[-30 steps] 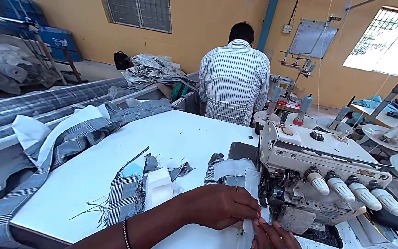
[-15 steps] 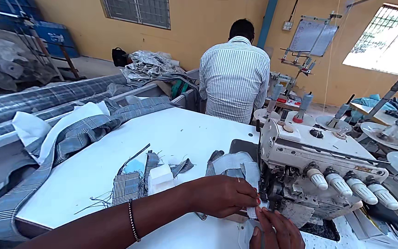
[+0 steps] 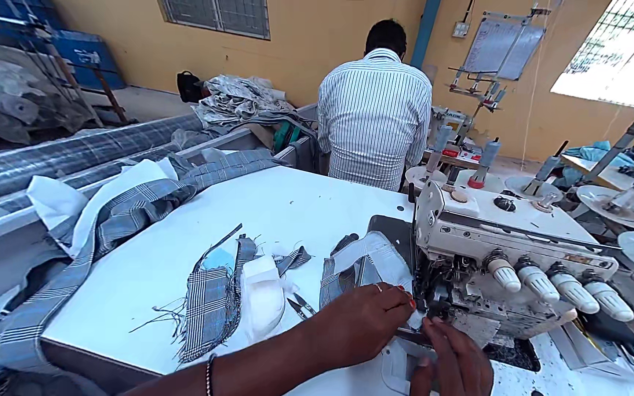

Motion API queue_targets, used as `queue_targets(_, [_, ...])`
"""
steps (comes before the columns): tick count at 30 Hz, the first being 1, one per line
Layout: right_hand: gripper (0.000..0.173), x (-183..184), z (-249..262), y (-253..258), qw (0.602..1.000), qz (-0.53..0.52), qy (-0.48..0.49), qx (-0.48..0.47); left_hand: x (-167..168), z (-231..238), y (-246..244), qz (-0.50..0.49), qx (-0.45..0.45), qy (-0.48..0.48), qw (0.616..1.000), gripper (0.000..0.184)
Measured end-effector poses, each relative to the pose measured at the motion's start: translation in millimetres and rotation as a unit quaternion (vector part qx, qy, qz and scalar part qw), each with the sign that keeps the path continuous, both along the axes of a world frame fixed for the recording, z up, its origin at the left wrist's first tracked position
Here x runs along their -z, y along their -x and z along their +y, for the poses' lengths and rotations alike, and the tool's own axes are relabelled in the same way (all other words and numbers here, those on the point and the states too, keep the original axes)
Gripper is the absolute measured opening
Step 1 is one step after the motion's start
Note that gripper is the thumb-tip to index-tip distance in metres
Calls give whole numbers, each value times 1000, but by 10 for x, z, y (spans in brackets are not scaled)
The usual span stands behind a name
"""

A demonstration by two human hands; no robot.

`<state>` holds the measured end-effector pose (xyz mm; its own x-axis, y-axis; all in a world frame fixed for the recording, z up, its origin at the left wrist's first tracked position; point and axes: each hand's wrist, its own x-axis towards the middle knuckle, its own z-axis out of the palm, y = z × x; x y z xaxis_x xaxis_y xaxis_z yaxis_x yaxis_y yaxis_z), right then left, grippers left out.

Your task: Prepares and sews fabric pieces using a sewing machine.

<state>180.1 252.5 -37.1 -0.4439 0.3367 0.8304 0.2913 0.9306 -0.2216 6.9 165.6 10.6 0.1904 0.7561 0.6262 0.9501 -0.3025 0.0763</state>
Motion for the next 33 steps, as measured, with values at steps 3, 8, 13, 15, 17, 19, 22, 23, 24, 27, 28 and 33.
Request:
queue_targets(3, [41,49,-104,47,1000,-21,-2,7,48,2,-156,16,-71,-29,997,22])
queue_targets(8, [40,53,-61,37,997,-35,-30,65,106,34,-294,37,-145,-62,987,25])
queue_targets(13, [37,63,23,41,994,-32,-55,88,143,88,-379,54,-198,-90,975,24])
queue_targets(15, [35,86,42,70,993,-25,-55,102,164,115,-408,61,-218,-109,968,24])
queue_targets(17, [35,118,39,83,992,-15,-48,119,184,131,-427,52,-228,-118,965,24])
queue_targets(19, [32,152,20,47,991,-1,-31,133,194,131,-447,39,-230,-116,966,26])
queue_targets(22, [27,190,-93,-64,991,-2,3,133,191,115,-457,32,-233,-108,966,29])
queue_targets(23, [28,204,-140,-105,992,-5,15,123,189,113,-455,31,-234,-106,966,31])
queue_targets(24, [29,223,-177,-137,993,-11,26,112,187,112,-449,30,-236,-103,966,32])
queue_targets(27, [32,264,-214,-178,995,-20,64,80,176,99,-445,26,-247,-90,964,35])
queue_targets(28, [33,266,-213,-176,994,-18,75,73,170,96,-449,25,-252,-86,963,36])
queue_targets(33, [32,269,-221,-159,994,-23,90,61,91,81,-422,-12,-258,-37,965,38])
